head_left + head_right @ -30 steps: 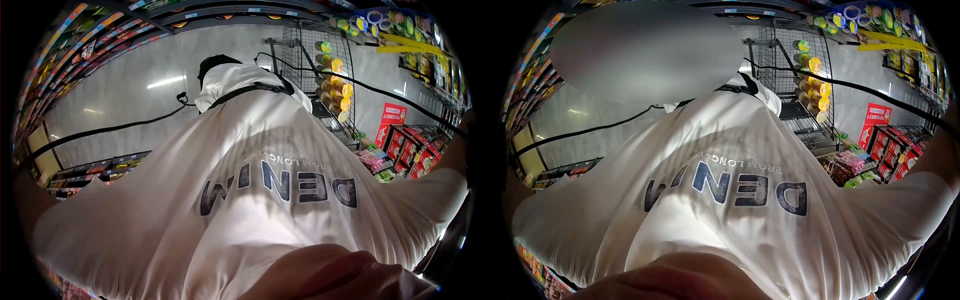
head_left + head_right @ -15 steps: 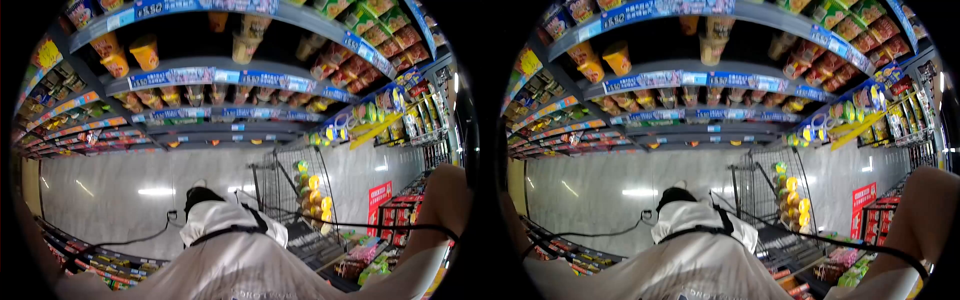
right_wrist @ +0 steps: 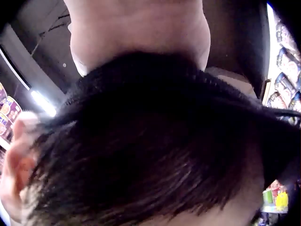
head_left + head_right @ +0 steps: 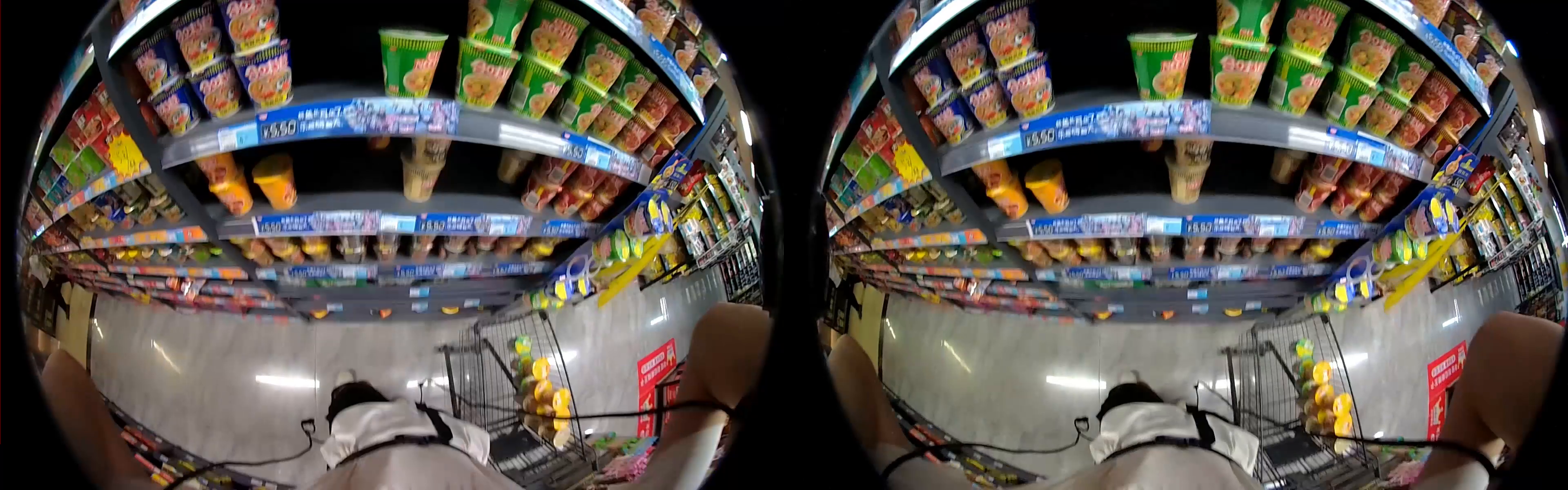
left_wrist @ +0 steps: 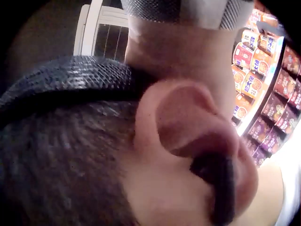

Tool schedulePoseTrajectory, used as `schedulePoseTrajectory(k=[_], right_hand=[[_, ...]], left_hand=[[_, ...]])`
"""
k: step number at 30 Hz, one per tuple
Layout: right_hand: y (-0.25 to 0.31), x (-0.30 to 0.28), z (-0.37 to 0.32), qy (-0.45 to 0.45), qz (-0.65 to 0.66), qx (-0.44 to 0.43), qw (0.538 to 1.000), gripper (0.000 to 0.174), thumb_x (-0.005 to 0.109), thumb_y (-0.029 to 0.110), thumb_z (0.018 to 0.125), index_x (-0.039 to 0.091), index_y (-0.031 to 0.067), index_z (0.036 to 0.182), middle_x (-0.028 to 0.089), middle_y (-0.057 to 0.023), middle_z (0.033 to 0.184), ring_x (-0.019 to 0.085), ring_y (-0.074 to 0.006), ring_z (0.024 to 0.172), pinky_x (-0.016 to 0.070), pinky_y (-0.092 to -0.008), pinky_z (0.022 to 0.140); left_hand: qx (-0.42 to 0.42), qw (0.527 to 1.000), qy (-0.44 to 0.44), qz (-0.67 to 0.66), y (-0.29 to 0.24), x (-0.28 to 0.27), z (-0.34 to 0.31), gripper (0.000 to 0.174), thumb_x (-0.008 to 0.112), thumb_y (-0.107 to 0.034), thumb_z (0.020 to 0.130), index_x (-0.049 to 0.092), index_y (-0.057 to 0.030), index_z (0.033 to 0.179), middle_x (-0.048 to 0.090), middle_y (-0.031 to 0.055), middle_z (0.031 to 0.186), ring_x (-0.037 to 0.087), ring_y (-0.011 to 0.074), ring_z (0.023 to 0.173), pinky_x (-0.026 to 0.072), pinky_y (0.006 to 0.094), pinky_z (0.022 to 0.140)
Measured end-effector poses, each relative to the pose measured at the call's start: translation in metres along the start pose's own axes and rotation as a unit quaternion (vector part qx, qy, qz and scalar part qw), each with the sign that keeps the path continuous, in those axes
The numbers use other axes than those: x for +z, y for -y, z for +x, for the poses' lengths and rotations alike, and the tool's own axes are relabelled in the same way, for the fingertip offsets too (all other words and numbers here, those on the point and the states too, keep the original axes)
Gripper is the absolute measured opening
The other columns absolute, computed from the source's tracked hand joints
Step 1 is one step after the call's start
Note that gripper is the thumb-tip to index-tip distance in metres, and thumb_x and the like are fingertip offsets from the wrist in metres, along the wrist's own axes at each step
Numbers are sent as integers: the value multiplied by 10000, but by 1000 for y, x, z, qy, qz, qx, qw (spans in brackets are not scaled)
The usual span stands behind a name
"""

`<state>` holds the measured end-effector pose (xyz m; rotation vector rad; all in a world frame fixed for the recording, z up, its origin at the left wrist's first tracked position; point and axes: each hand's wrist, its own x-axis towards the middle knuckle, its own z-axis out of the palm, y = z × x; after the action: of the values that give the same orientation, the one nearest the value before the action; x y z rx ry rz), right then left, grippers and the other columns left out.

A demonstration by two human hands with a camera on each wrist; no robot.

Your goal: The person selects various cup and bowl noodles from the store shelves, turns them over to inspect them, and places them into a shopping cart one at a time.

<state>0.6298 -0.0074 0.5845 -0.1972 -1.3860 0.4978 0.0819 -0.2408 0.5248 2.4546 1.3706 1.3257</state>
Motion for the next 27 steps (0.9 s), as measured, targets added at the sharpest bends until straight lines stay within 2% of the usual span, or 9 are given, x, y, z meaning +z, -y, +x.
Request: schedulePoseTrajectory(k=[6, 9, 10, 12, 13, 16, 20, 25, 27], right_hand=[[-81, 136, 45, 114, 193, 28, 974, 666, 481, 537, 982, 494, 1, 1377, 522, -253, 1393, 553, -364, 1250, 436, -470, 1073], [-129, 244, 28, 81, 313, 118, 939, 672, 479, 544, 981, 494, 2, 1378, 518, -255, 1398, 550, -368, 1256, 433, -473, 1077], [-163, 276, 21, 310, 241, 91, 915, 511, 458, 335, 1021, 408, 59, 1448, 531, -274, 1387, 585, -330, 1243, 506, -426, 994], [-193, 330, -14, 239, 179, 202, 933, 761, 673, 250, 932, 250, 84, 1543, 478, -259, 1422, 567, -348, 1249, 462, -451, 1041], [-215, 353, -30, 236, 152, 194, 940, 843, 714, 269, 909, 214, 85, 1563, 455, -264, 1444, 537, -355, 1284, 447, -458, 1057], [-281, 415, -47, 221, 3, 138, 965, 1074, 819, 345, 823, 128, 70, 1597, 415, -296, 1475, 442, -394, 1376, 390, -486, 1109], [-354, 479, -33, 128, -71, 122, 982, 1174, 866, 412, 749, 149, -27, 1568, 407, -374, 1461, 434, -445, 1382, 360, -469, 1141], [-364, 511, -21, 124, -35, 163, 978, 1052, 853, 360, 773, 248, -46, 1532, 623, -289, 1280, 643, -359, 1184, 499, -407, 1006], [-373, 522, -31, 113, -66, 113, 985, 980, 844, 344, 782, 301, -47, 1498, 656, -265, 1226, 672, -345, 1126, 520, -394, 966]], left_hand=[[151, 977, -74, -133, -9, -73, 69, 398, 614, -434, 961, 600, -352, 1351, 523, 60, 1437, 608, 102, 1135, 561, 228, 906], [195, 954, -117, -195, 9, -91, 80, 405, 611, -445, 965, 596, -360, 1361, 518, 59, 1453, 607, 98, 1146, 561, 226, 913], [203, 941, -150, -224, 21, -92, 81, 408, 610, -448, 966, 594, -363, 1364, 516, 59, 1458, 606, 97, 1150, 562, 225, 915], [175, 906, -358, -146, 95, -56, 89, 573, 612, -494, 945, 621, -66, 1328, 577, 252, 1371, 575, 375, 1250, 470, 491, 1018], [144, 952, -239, -121, 139, -66, 76, 923, 341, -856, 879, 502, -120, 1412, 462, 290, 1467, 441, 444, 1368, 406, 549, 1061], [-12, 979, -184, -87, 190, -34, 71, 714, 374, -626, 1005, 574, -8, 1303, 499, 246, 1455, 506, 352, 1339, 450, 470, 1051], [-51, 972, -153, -173, 245, -10, 50, 666, 423, -559, 1028, 577, 37, 1283, 565, 197, 1375, 559, 283, 1273, 464, 391, 1019], [-102, 957, -119, -242, 298, 17, 25, 575, 444, -460, 1051, 577, 47, 1285, 614, 176, 1309, 587, 260, 1226, 484, 379, 982], [-106, 945, -122, -284, 313, 26, 21, 592, 414, -474, 1057, 582, 46, 1283, 638, 175, 1281, 611, 261, 1195, 491, 381, 969]])
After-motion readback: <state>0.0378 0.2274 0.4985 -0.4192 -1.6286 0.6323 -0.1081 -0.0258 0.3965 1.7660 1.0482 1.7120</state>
